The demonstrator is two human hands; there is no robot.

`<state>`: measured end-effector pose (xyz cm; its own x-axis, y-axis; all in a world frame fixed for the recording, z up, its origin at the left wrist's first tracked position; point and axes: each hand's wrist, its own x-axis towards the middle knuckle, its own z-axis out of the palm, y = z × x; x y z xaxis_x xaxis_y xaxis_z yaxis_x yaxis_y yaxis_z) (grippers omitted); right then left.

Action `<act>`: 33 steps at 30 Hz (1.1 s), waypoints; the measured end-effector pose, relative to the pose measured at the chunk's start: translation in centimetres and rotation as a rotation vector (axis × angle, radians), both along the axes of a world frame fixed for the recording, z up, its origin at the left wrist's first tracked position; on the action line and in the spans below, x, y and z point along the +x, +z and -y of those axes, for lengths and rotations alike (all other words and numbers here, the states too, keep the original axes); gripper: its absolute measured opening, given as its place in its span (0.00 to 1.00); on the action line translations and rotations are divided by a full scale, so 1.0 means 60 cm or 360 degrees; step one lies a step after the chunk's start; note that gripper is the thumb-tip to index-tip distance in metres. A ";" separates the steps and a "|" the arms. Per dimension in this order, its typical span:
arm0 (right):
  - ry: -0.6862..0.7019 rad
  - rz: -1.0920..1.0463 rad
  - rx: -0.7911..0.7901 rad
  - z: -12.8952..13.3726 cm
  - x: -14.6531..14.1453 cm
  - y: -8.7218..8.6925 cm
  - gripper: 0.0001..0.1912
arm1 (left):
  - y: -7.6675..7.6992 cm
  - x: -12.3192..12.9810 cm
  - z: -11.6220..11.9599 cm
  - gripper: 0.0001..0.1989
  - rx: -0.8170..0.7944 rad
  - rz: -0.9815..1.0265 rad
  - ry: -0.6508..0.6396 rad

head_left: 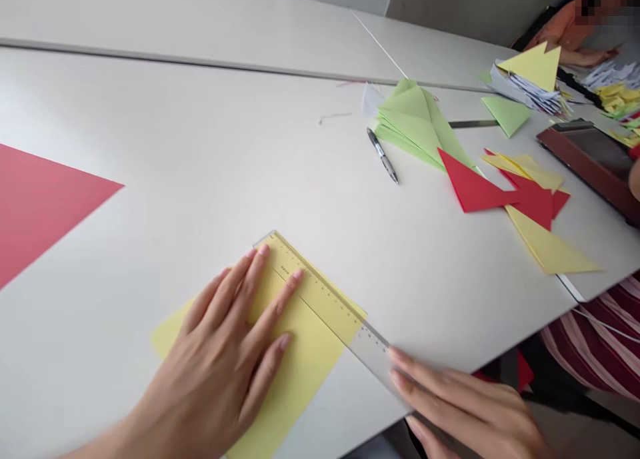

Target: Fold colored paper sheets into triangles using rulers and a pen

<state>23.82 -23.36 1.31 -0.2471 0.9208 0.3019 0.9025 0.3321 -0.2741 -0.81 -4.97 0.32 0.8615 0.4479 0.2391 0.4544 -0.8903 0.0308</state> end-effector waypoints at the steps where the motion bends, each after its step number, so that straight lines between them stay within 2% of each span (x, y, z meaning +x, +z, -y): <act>1: -0.0017 -0.0038 -0.0039 -0.001 -0.001 0.005 0.18 | 0.000 0.001 -0.002 0.28 -0.0016 0.0010 -0.0005; 8: -0.0143 -0.0148 -0.0237 0.000 -0.010 0.019 0.17 | -0.004 0.001 -0.010 0.29 -0.0154 0.0025 -0.0017; 22: -0.0152 -0.0146 -0.0332 0.000 -0.006 0.026 0.18 | -0.013 0.001 -0.011 0.29 -0.0198 0.0023 0.0018; 28: -0.0119 -0.0175 -0.0288 -0.002 -0.006 0.023 0.17 | -0.008 0.000 -0.011 0.29 -0.0147 0.0027 0.0003; 33: -0.0035 -0.0135 -0.0046 -0.008 0.017 0.017 0.21 | -0.001 0.006 -0.003 0.30 -0.0083 0.0097 -0.0004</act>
